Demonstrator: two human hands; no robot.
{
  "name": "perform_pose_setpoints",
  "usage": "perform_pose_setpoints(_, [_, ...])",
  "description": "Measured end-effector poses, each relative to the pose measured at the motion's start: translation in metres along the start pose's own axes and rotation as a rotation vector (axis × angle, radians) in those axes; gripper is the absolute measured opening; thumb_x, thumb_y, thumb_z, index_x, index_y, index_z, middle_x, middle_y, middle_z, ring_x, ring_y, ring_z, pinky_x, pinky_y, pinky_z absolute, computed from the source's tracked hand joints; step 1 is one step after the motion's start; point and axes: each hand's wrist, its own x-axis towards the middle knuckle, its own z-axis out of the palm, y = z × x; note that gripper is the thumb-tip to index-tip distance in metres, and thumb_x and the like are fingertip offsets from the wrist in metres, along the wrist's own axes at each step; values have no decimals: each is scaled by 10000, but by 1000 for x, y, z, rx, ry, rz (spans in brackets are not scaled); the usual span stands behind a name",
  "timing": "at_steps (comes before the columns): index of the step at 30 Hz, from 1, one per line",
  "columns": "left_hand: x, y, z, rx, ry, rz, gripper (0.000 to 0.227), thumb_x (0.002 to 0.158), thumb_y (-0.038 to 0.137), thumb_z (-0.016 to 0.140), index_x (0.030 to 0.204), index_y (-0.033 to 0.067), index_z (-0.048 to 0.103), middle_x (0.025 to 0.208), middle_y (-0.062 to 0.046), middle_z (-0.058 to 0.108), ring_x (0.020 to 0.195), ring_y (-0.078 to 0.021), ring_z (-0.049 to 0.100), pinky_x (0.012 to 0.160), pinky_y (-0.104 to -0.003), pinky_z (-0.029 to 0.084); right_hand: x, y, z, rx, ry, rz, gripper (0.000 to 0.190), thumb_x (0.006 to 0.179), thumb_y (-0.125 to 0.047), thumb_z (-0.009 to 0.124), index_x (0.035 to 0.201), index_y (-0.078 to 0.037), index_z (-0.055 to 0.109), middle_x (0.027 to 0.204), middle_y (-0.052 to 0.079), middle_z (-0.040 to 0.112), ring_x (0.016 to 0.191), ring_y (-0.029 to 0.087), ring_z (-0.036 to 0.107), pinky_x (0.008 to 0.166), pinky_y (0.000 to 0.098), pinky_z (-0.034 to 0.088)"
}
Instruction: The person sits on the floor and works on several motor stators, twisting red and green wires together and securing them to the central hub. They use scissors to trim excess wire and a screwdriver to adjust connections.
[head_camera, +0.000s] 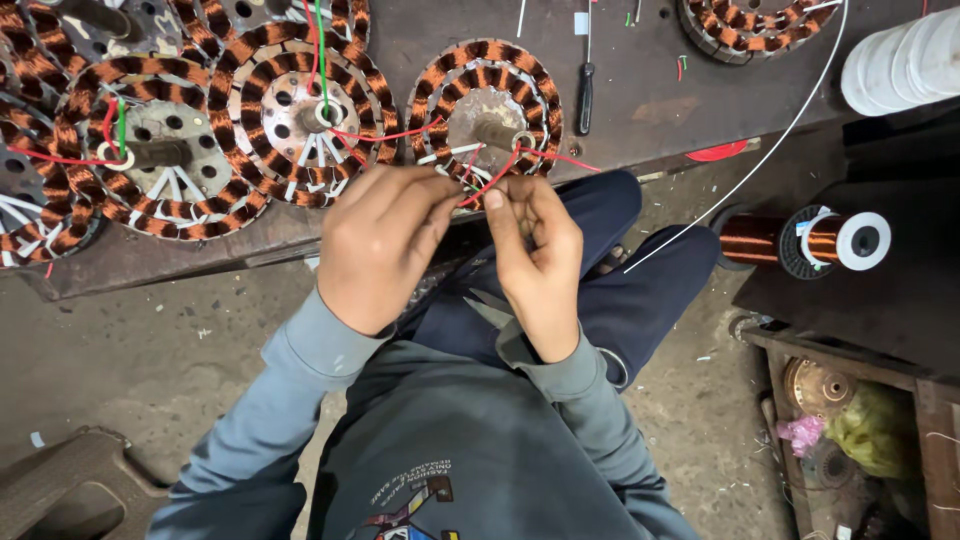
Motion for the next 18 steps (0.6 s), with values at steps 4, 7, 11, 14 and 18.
perform_pose_setpoints(4, [-2, -4, -1, -11, -29, 80, 218, 915, 11, 748, 1122, -18, 686, 1132, -158, 677, 1027, -349, 665, 878, -427, 553, 2, 3, 0, 35, -39, 25, 43, 1084, -30, 597, 1076, 12, 588, 914, -58, 593, 805, -16, 479, 703, 174, 389])
perform_pose_setpoints(7, [-1, -7, 1, -29, -17, 99, 226, 919, 4, 740, 1135, -12, 672, 1181, -164, 674, 1076, -356, 669, 914, -425, 557, 4, 5, -4, 91, -85, 38, 36, 1080, -21, 594, 1081, 14, 588, 950, -57, 594, 832, -14, 485, 733, 176, 395])
perform_pose_setpoints(11, [-1, -11, 2, -49, -44, 117, 226, 929, -7, 734, 1148, -13, 678, 1197, -152, 677, 1088, -348, 671, 927, -422, 561, 7, 7, -11, 93, -120, 62, 36, 1059, -10, 610, 1066, 23, 602, 941, -53, 614, 835, -5, 513, 742, 180, 411])
perform_pose_setpoints(14, [2, -14, 1, -38, -70, 142, 236, 912, -12, 737, 1145, -12, 697, 1168, -141, 680, 1066, -341, 673, 905, -421, 563, 12, 8, -14, 58, -130, 77, 53, 1033, -11, 630, 1061, 34, 622, 934, -53, 631, 825, -5, 529, 734, 179, 423])
perform_pose_setpoints(18, [3, -16, -1, -9, -50, 195, 257, 877, -2, 733, 1131, -7, 697, 1187, -149, 674, 1107, -350, 667, 911, -418, 566, 15, 6, -17, 23, -154, 66, 68, 1035, -18, 634, 1072, 37, 647, 910, -57, 635, 800, -8, 516, 709, 184, 412])
